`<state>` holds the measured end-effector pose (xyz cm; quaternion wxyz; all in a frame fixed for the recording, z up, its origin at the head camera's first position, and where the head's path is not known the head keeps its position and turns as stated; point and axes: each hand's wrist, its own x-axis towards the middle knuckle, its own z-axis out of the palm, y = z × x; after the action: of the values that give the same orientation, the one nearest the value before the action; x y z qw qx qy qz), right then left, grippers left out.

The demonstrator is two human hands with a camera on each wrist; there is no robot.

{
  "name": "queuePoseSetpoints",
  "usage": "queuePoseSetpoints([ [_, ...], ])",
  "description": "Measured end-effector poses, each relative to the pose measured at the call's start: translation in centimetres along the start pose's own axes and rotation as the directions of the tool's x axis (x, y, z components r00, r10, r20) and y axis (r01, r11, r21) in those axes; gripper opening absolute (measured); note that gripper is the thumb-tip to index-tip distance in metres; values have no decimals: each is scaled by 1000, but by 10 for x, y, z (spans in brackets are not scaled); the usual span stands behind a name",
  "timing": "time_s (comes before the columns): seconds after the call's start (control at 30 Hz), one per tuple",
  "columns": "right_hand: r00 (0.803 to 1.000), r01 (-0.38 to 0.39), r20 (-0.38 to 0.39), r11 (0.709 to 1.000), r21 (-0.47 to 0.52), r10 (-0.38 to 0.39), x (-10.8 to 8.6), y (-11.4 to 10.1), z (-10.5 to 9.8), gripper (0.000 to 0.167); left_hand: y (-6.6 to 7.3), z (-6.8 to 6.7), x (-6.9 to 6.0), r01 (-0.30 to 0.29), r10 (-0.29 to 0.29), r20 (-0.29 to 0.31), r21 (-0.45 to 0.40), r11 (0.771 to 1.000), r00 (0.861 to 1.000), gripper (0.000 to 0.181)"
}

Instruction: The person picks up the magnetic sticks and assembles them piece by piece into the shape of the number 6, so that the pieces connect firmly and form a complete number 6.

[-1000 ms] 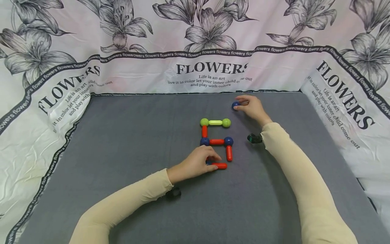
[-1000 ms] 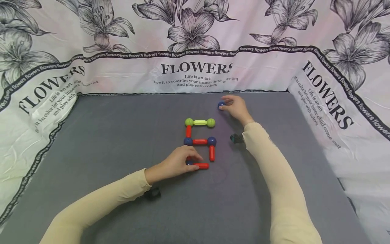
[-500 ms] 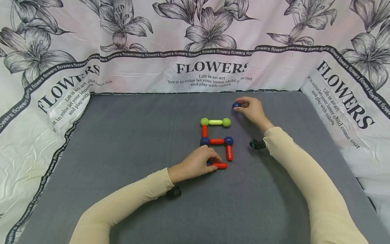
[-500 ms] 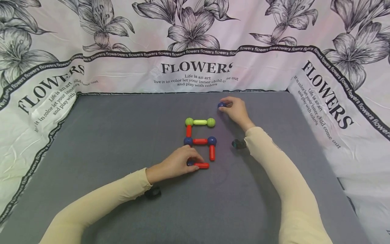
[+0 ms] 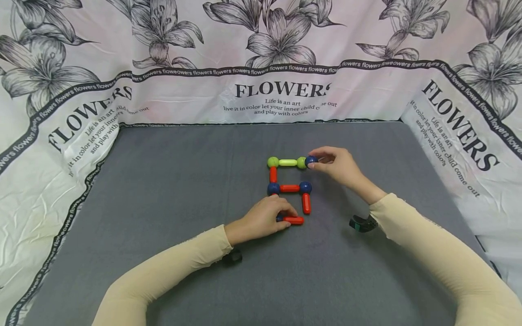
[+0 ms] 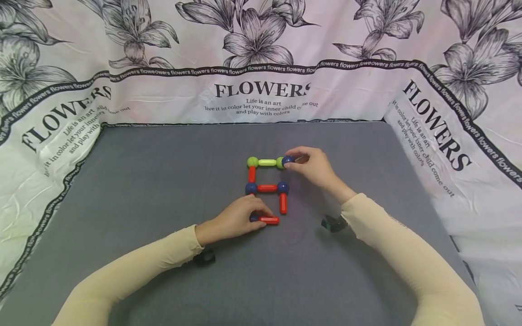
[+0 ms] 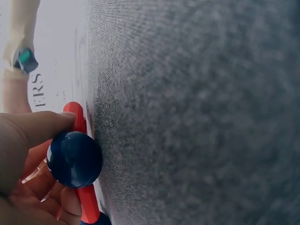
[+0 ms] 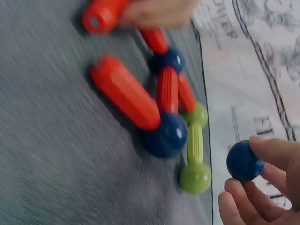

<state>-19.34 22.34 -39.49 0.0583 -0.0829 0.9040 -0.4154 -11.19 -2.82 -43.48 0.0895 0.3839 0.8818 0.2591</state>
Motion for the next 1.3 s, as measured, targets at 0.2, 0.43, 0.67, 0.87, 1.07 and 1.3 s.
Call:
queuePoseSetpoints([
  [0.2,988,55,144,998,8,-55,-27,-7,2,39,-1,1,-1,13,-13,-6,-34,999,1000,23],
  [0.43,934,82,344,995,53,-95,-43,-4,3,32,-1,2,-2,11,-12,-22,-37,999,1000,22],
  [0.67,872,95,474,992,77,-121,-54,-1,5,33,-2,2,-3,-10,7,-44,-56,998,999,21],
  [0.87,838,124,525,989,76,-145,-60,0,8,35,-1,1,-4,-12,9,-52,-71,997,999,21],
  [1.07,834,123,532,989,80,-147,-61,0,11,35,-1,1,-5,-21,17,-53,-68,997,998,21],
  [1.3,834,143,527,987,79,-163,-61,2,15,33,-2,1,-4,-21,18,-46,-71,997,999,20],
])
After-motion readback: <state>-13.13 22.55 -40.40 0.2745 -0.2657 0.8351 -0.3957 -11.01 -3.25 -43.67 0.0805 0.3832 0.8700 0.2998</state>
